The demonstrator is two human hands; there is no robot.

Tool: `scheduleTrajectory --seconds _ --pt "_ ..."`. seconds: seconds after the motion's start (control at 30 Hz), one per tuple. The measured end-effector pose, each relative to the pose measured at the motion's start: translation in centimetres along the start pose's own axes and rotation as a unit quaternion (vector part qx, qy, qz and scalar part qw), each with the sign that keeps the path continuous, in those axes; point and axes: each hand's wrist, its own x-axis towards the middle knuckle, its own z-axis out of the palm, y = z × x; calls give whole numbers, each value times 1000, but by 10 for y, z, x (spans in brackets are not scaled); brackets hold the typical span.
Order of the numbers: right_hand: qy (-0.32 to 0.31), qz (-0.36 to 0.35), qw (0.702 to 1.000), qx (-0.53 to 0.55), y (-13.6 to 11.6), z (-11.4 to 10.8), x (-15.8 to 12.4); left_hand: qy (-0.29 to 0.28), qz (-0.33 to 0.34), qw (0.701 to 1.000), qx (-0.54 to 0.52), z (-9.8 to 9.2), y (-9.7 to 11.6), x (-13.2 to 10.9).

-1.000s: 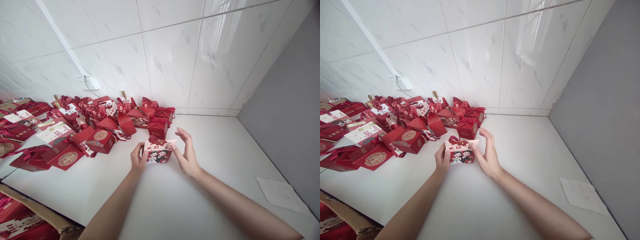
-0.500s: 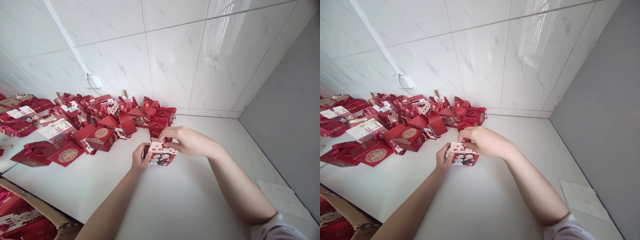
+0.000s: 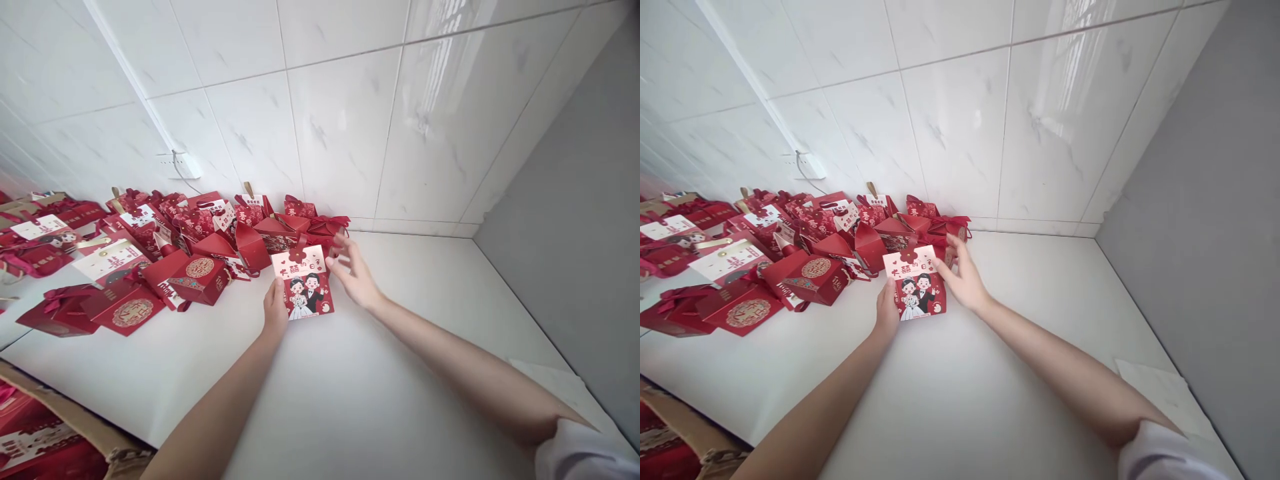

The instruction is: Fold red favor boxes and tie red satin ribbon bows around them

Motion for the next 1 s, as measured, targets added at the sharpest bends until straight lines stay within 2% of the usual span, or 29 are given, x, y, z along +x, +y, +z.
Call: scheduleTrajectory --seconds 0.1,0.2,0.33,0.4,0.6,0.8,1.0 --pt "-88 109 987 75 45 18 -18 -23 14 999 25 4 -2 2" --pt "-118 172 973 98 63 19 -29 -80 -27 996 13 6 -2 7" --pt "-148 159 973 77 64 7 -27 -173 -64 983 -22 2 1 19" --pt "-169 146 973 62 62 1 -25 -198 -66 978 -18 0 2 24" --pt "-194 126 973 18 62 -3 -24 -206 -44 977 38 -9 2 23" --pt "-215 108 970 -18 63 -7 -25 -238 1 965 113 -19 -1 21" --pt "-215 113 970 -22 62 -8 -25 -232 30 961 148 -20 3 20"
